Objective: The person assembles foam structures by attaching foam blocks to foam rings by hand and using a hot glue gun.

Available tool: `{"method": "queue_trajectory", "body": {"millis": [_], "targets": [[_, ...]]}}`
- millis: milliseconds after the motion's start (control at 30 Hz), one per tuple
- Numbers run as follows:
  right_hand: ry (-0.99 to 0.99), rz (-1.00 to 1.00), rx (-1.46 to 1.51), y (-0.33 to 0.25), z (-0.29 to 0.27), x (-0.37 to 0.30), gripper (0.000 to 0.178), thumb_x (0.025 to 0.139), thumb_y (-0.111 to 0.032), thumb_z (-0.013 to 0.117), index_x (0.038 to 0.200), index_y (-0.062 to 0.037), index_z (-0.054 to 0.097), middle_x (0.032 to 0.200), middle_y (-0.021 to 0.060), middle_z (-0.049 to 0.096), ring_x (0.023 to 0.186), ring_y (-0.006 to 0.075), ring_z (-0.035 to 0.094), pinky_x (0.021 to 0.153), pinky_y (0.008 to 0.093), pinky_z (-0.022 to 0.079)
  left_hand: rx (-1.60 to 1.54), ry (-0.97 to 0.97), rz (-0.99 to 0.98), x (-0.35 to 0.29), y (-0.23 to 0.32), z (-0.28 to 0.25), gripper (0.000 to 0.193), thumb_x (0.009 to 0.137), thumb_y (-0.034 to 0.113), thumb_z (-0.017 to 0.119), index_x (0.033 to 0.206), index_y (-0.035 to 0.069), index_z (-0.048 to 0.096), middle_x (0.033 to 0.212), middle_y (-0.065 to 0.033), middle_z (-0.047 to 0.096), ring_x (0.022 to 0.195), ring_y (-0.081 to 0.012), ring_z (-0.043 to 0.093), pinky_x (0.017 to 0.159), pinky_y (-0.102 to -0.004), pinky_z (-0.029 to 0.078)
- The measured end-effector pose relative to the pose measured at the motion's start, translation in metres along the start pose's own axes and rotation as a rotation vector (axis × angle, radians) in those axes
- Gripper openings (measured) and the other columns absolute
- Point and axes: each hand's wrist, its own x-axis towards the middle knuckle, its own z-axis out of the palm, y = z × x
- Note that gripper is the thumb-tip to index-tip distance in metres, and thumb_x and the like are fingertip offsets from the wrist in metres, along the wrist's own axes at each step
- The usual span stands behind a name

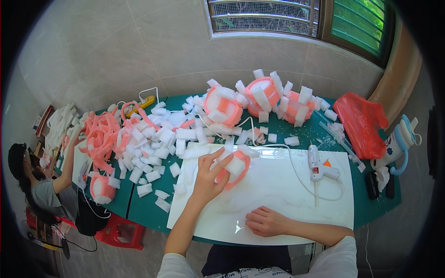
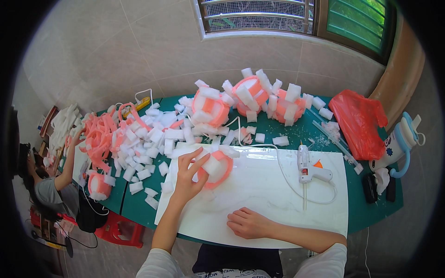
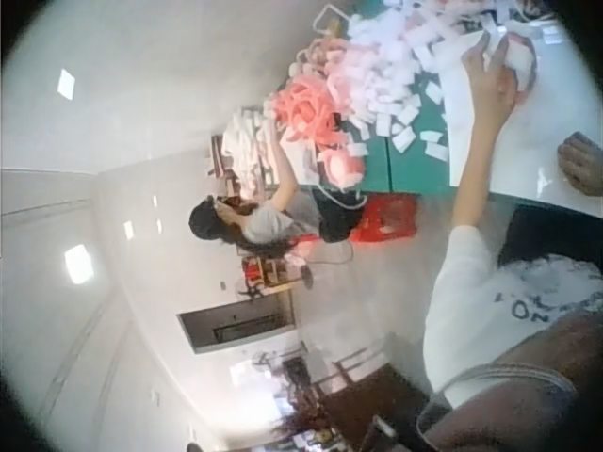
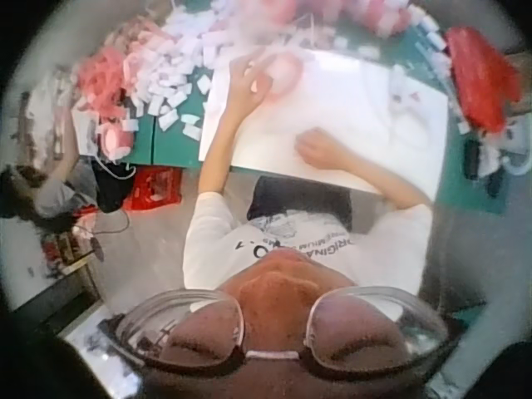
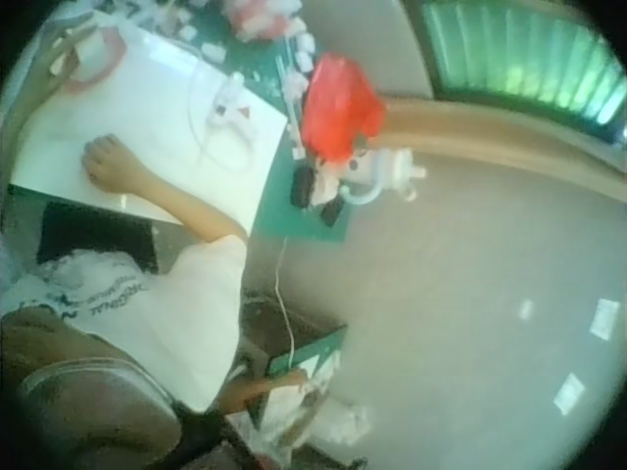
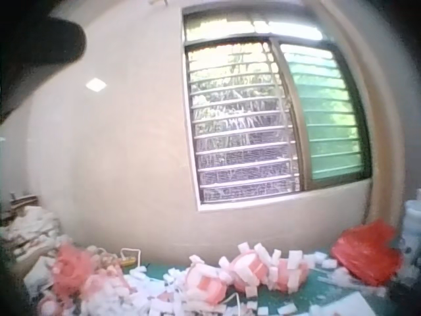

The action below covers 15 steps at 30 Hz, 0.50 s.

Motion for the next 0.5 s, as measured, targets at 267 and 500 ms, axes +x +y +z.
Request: {"method": "queue_trajectory", "body": {"millis": [267,500], "targets": [[-0.02,0.002,0.013,-0.0006,0.0014,-0.0013,0.019,0.07,-0.009,0.062,0.085,-0.0038,0.053,0.093,0.0083,0.053,0.086,0.0205,0.053,0.076,0.0311,0.042,-0.005,0.0,-0.008,-0.0001,0.0003,0.0001,0.052,0.063,0.0,0.062,0.113,0.015,0.059,0.123,-0.01,0.049,0.1,-0.0297,0.044,0.083,-0.0355,0.042],[-0.007,-0.002,-0.013,-0.0009,0.0004,-0.0011,0.019,0.069,-0.009,0.062,0.085,-0.0039,0.054,0.092,0.0081,0.053,0.085,0.0201,0.053,0.076,0.0312,0.042,0.0,0.001,-0.002,0.0002,0.0005,0.0,0.052,0.063,0.0,0.062,0.114,0.015,0.059,0.123,-0.0102,0.049,0.1,-0.0298,0.044,0.083,-0.0356,0.041]]}}
